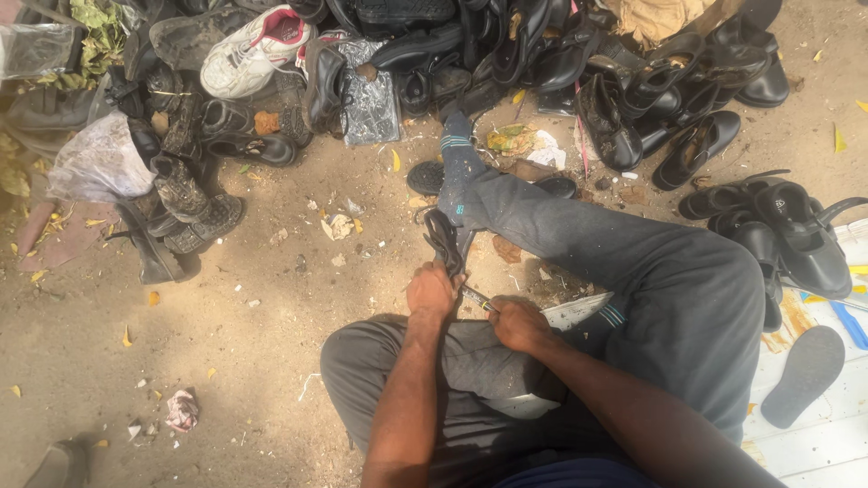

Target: The person sits on the ground and uses a metal tool to scrape and clean the sole of a black shoe held between their legs. They repeatedly scrape the sole surface and occasionally wipe it with their hand.

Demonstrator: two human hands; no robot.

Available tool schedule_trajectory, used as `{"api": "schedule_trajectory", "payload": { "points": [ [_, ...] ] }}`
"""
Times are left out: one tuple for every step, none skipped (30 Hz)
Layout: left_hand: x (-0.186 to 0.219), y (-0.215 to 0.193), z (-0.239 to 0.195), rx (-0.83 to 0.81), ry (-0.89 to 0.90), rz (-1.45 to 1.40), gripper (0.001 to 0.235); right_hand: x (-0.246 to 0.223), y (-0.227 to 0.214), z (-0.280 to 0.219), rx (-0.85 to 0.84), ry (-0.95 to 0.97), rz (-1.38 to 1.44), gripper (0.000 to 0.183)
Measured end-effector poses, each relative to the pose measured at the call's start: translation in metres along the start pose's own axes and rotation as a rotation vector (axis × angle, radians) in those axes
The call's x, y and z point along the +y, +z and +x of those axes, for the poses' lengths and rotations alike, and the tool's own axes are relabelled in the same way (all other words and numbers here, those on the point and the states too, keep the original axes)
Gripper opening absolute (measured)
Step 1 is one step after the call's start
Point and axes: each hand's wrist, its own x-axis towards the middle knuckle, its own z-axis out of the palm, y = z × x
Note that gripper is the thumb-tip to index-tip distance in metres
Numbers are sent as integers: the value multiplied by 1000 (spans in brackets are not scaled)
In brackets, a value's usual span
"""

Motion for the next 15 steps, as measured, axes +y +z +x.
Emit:
{"api": "schedule_trajectory", "payload": {
  "points": [
    [3,9,6,34,-9,-60,54,5,-2,2,0,31,-12,26],
    [9,19,13,69,-17,-120,51,10,-7,7,0,62,-24,27],
    [12,29,17,97,-30,-178,49,14,-9,10,-7,95,-32,27],
    [16,38,20,88,-55,-230,48,18,-12,15,-22,116,-15,28],
    [23,44,25,84,-74,-283,46,24,-19,22,-31,136,3,28],
    [26,47,29,79,-93,-336,45,29,-24,26,-39,155,21,28],
    [27,47,30,97,-77,-368,45,33,-27,27,-48,141,51,29],
    [27,46,31,116,-60,-401,45,35,-30,28,-57,126,81,30],
    [24,45,27,132,-53,-433,44,35,-29,26,-74,110,111,31],
    [24,43,24,121,-65,-459,44,31,-27,21,-51,110,119,31],
    [24,38,24,114,-77,-486,44,24,-24,13,-25,107,126,31],
    [25,33,21,107,-88,-513,43,17,-23,2,1,105,133,32],
    [26,27,19,120,-80,-561,41,10,-26,-9,-8,126,149,32],
    [26,21,15,134,-72,-609,39,3,-27,-23,-17,148,166,32],
    [27,18,12,142,-66,-659,38,-1,-29,-34,-29,173,182,33]
  ]
}}
